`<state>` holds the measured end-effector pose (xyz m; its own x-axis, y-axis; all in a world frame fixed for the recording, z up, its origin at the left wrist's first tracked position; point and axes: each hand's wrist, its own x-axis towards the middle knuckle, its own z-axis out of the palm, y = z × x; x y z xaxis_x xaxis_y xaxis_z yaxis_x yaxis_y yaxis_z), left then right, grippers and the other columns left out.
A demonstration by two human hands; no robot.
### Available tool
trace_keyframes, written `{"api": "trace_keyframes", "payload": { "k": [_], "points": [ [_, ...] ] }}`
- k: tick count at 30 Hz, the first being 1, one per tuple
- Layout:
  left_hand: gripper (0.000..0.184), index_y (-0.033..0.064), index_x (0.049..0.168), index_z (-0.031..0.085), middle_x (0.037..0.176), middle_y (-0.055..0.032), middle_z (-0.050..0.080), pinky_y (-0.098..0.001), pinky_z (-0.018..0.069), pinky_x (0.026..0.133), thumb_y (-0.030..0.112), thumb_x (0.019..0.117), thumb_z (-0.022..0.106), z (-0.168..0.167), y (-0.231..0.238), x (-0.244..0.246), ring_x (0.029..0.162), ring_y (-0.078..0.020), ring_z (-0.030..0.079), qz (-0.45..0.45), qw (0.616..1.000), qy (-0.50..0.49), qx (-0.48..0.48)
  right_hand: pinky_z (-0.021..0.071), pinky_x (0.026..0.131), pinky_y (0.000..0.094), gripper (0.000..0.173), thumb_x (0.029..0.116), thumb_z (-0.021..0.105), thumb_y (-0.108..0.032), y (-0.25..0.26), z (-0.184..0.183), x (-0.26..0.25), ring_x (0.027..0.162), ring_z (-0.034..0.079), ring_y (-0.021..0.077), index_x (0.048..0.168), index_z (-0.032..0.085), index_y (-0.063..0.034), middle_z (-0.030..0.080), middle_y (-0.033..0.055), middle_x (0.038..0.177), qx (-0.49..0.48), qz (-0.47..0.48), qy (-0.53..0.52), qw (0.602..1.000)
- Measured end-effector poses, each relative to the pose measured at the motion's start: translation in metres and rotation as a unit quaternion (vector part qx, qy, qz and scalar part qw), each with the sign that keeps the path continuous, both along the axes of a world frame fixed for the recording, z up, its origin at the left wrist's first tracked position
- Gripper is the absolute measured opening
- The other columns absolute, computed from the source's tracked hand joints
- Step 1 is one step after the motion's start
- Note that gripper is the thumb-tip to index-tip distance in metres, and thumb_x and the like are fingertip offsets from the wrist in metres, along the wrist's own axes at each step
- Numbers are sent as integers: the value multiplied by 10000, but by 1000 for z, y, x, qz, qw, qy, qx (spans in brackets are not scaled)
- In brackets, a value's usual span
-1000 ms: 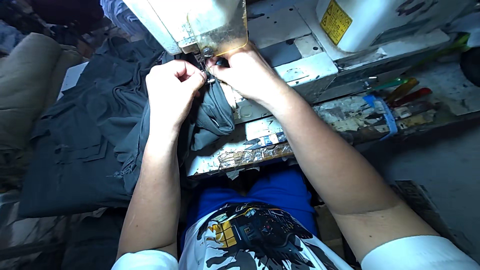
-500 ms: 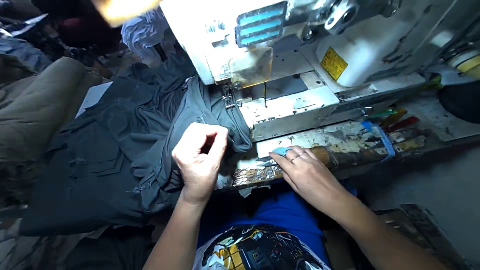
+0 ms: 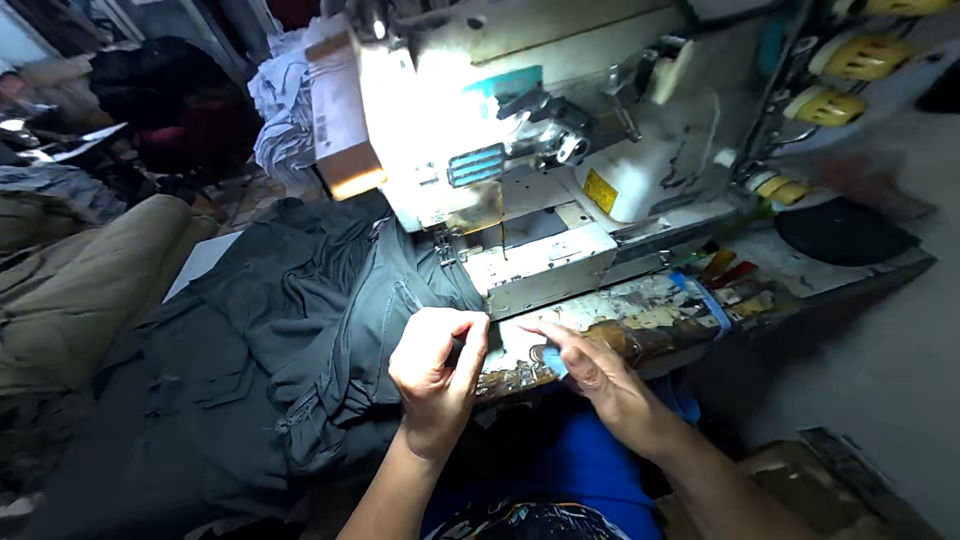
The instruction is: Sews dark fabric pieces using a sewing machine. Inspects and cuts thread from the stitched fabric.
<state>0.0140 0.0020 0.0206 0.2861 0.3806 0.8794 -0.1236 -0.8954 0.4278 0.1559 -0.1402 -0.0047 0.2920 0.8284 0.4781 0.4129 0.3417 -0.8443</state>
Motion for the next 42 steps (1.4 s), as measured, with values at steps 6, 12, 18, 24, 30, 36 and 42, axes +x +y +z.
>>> {"api": "trace_keyframes", "payload": {
  "k": [6, 12, 18, 24, 30, 36, 42],
  "points": [
    [113, -5, 885, 744, 856, -48, 720, -182, 541, 822, 79, 935, 688, 1, -8, 0, 879, -50, 667, -20, 1000, 8, 8, 413, 526, 98, 248, 1033, 584, -123, 24, 0, -22, 628, 499, -67, 1234, 673, -8, 698, -7, 1079, 107, 96, 323, 936],
    [115, -6, 887, 740, 868, -54, 722, -190, 540, 831, 81, 938, 684, 0, -10, -1, 880, -58, 667, -33, 999, 16, -2, 354, 493, 71, 365, 1047, 540, -391, 29, -2, -25, 591, 441, -115, 1188, 726, -110, 702, -85, 1058, 112, 127, 343, 924],
    [115, -18, 889, 738, 861, -53, 715, -171, 543, 813, 75, 935, 689, 1, -10, 1, 866, -40, 663, -44, 999, 17, -10, 391, 541, 76, 343, 1030, 615, -248, 28, -1, -24, 664, 496, -101, 1285, 667, -25, 702, -27, 1164, 111, 85, 306, 942],
    [115, -14, 889, 736, 873, -65, 722, -188, 546, 824, 74, 943, 684, 1, -11, 3, 882, -62, 670, -53, 998, 20, -3, 368, 495, 88, 179, 1007, 641, -146, 30, 5, -24, 583, 461, -69, 1155, 638, -46, 664, -23, 948, 102, 108, 342, 928],
    [112, -16, 894, 739, 874, -65, 724, -188, 543, 828, 76, 938, 692, 1, -10, 3, 887, -64, 673, -53, 998, 24, 4, 382, 494, 78, 90, 1003, 634, -93, 35, 7, -27, 590, 497, -76, 1078, 681, -76, 692, -31, 920, 125, 104, 370, 915],
    [111, -21, 871, 735, 854, -57, 718, -170, 543, 820, 61, 928, 685, 2, 0, 0, 876, -42, 670, -18, 999, 27, 15, 408, 506, 88, 92, 1009, 624, -108, 34, -12, -16, 605, 523, -66, 1078, 677, -77, 701, -40, 935, 126, -7, 295, 947],
    [106, 18, 890, 751, 844, -45, 694, -173, 538, 745, 92, 927, 685, 12, 47, 4, 801, -36, 659, 153, 982, 111, 24, 513, 920, 572, 307, 949, 639, -396, 46, -71, 17, 1047, 676, 399, 1069, 800, -163, 730, 164, 980, -8, -260, -348, 901]
  ]
}}
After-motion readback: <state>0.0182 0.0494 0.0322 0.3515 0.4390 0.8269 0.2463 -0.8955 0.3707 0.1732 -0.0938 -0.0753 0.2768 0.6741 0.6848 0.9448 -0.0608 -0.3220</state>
